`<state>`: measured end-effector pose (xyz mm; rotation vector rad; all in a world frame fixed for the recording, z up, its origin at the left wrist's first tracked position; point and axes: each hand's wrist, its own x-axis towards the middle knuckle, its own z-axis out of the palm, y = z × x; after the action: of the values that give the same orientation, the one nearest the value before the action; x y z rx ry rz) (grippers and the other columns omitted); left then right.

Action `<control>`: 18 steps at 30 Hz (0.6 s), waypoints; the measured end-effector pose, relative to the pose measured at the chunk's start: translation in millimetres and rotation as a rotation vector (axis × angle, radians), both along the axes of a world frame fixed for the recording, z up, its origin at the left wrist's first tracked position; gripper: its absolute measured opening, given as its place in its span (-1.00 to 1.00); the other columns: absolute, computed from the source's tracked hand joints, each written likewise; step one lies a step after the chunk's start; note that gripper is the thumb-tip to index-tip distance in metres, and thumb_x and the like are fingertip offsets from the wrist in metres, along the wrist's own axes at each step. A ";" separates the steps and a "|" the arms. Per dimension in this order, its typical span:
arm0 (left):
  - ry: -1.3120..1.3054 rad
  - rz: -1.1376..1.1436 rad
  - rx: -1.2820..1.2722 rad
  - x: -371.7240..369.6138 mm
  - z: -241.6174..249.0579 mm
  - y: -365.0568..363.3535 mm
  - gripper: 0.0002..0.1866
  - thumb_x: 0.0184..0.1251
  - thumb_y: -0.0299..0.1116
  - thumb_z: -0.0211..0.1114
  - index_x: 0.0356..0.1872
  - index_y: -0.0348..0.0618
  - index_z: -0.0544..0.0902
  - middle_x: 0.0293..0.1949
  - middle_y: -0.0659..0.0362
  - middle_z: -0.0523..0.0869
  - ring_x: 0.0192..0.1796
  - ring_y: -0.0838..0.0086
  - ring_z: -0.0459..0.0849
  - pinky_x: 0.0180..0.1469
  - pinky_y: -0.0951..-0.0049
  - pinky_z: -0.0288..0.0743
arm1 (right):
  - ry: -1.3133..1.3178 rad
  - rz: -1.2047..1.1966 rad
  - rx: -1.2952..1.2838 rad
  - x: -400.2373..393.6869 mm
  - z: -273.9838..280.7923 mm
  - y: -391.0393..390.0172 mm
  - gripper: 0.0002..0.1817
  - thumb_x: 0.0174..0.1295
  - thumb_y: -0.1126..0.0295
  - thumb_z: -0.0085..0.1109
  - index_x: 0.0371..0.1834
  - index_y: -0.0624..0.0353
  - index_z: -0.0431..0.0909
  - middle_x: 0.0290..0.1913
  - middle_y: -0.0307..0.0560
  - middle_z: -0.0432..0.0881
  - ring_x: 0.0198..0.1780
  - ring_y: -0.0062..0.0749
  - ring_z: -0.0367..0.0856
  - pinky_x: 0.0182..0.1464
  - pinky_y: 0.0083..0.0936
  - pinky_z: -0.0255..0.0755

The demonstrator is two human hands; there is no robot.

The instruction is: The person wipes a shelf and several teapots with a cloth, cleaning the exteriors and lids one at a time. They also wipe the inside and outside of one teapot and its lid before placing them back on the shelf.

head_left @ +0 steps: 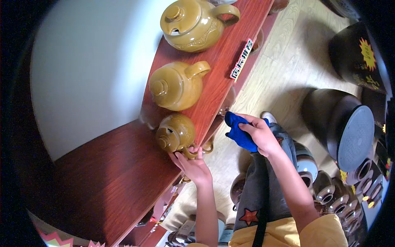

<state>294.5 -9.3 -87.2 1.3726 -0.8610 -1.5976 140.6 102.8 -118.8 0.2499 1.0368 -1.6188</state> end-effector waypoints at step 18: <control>-0.348 -0.788 -0.126 42.8 10.4 74.5 -0.31 -0.08 -0.38 0.49 0.11 -0.23 0.33 0.04 -0.01 0.49 0.09 0.12 0.49 0.08 0.31 0.42 | 0.842 0.054 -0.277 10.6 149.7 5.8 -0.51 -0.01 0.70 0.05 0.05 0.13 0.56 0.12 -0.04 0.53 0.09 -0.26 0.49 0.17 -0.41 0.29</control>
<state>337.3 65.2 -76.8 1.3122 -1.8488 -1.8325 151.2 108.6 30.9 -0.6995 1.3874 -1.8252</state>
